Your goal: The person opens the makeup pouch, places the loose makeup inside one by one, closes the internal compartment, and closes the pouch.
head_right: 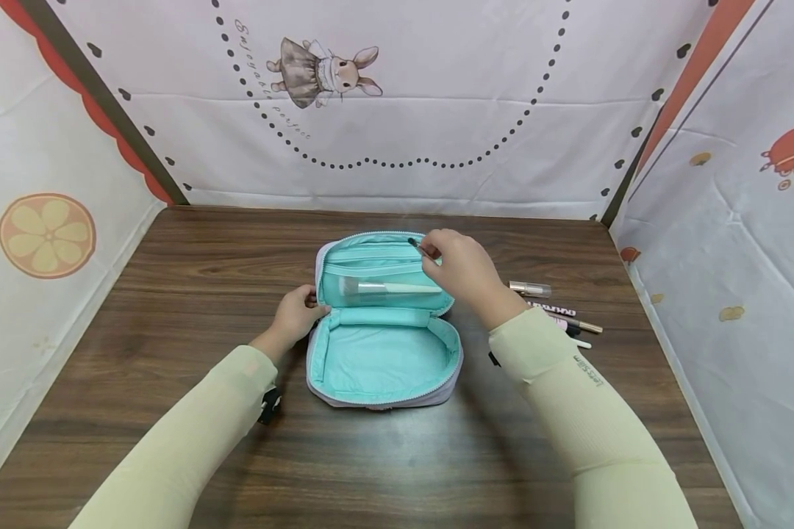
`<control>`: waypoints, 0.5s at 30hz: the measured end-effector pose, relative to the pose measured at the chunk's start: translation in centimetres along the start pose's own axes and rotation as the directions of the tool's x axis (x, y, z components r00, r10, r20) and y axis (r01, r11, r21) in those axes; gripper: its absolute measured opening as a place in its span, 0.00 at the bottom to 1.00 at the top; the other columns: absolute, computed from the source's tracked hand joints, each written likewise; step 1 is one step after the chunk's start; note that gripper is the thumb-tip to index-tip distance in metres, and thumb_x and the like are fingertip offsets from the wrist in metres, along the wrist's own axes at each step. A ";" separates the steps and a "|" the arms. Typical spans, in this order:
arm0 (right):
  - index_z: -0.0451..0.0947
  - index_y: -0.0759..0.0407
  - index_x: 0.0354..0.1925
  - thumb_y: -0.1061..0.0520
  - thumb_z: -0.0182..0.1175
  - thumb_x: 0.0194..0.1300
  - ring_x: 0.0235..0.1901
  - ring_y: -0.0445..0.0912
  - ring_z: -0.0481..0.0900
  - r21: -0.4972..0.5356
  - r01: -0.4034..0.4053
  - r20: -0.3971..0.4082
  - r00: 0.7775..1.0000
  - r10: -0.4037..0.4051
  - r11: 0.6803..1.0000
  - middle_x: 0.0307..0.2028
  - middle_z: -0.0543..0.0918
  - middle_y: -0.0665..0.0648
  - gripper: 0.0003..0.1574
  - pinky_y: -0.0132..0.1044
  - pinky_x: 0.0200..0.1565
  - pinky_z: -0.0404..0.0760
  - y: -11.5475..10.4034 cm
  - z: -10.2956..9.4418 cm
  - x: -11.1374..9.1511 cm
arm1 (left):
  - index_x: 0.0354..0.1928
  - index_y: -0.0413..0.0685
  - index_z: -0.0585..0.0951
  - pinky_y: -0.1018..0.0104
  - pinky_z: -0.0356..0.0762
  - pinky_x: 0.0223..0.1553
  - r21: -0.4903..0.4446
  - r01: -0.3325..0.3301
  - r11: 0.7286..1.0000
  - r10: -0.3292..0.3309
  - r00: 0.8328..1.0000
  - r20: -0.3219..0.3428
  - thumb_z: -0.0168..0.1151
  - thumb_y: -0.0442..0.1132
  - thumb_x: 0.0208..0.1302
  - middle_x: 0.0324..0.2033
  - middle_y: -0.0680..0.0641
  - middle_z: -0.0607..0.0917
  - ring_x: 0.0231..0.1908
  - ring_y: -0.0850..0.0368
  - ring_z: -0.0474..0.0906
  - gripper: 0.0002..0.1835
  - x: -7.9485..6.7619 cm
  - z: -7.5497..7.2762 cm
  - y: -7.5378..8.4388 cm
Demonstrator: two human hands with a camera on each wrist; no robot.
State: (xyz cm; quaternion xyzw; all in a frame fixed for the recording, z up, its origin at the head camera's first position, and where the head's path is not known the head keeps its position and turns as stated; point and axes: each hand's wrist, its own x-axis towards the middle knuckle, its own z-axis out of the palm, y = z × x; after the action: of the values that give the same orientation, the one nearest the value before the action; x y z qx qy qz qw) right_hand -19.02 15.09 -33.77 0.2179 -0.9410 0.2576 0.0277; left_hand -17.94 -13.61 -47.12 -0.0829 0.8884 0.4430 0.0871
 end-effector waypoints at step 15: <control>0.79 0.62 0.43 0.62 0.56 0.68 0.44 0.52 0.79 0.055 0.109 -0.033 0.994 -0.108 0.992 0.42 0.81 0.59 0.07 0.48 0.52 0.75 -2.5 0.2 2.4 | 0.55 0.34 0.74 0.53 0.74 0.50 -0.001 -0.009 1.000 0.009 1.000 -0.002 0.59 0.34 0.67 0.46 0.37 0.78 0.47 0.44 0.74 0.17 -0.3 -0.1 0.2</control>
State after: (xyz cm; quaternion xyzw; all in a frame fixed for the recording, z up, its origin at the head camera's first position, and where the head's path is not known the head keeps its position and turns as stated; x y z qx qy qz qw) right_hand -20.14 12.14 -32.33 0.2655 -0.9195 0.2855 0.0496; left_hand -17.71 -13.58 -46.82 -0.0793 0.8886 0.4438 0.0841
